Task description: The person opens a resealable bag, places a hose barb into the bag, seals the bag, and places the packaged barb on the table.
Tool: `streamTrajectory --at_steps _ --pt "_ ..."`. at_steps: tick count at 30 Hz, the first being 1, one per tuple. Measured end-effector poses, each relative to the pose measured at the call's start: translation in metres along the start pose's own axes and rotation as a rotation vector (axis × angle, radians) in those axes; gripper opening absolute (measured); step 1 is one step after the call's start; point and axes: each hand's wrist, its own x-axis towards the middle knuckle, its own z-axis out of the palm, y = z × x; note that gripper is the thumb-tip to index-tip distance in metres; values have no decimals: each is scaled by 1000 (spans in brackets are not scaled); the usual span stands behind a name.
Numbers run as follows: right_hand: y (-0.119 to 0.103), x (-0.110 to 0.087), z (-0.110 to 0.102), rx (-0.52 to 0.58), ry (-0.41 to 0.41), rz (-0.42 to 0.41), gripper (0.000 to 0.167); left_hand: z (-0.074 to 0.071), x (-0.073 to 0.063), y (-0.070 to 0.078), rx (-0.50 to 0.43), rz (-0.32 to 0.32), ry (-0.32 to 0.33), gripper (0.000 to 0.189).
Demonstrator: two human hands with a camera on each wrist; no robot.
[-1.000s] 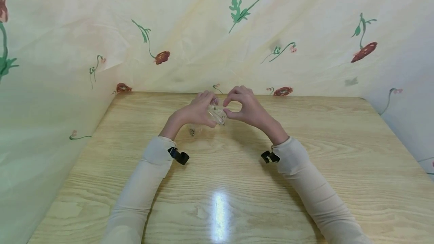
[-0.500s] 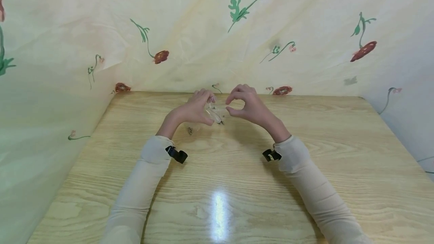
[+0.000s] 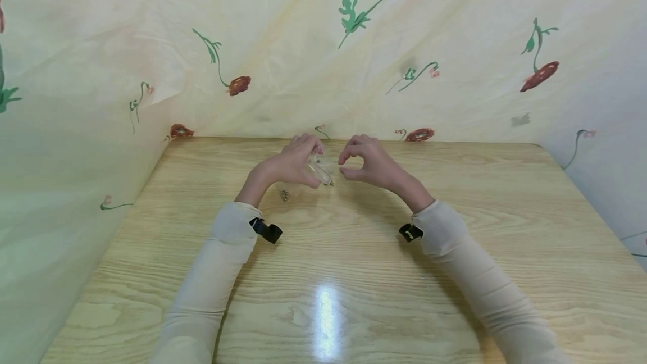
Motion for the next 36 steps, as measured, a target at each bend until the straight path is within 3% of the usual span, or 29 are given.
streamTrajectory --at_steps 11,20,36 --pt "10 2 9 -50 -67 -70 7 -1 2 8 -3 31 -5 59" --pt "15 5 17 -49 -180 -29 7 -1 1 11 -15 4 2 59" --pt "19 11 25 -109 -237 4 8 -2 1 9 -7 0 -22 63"
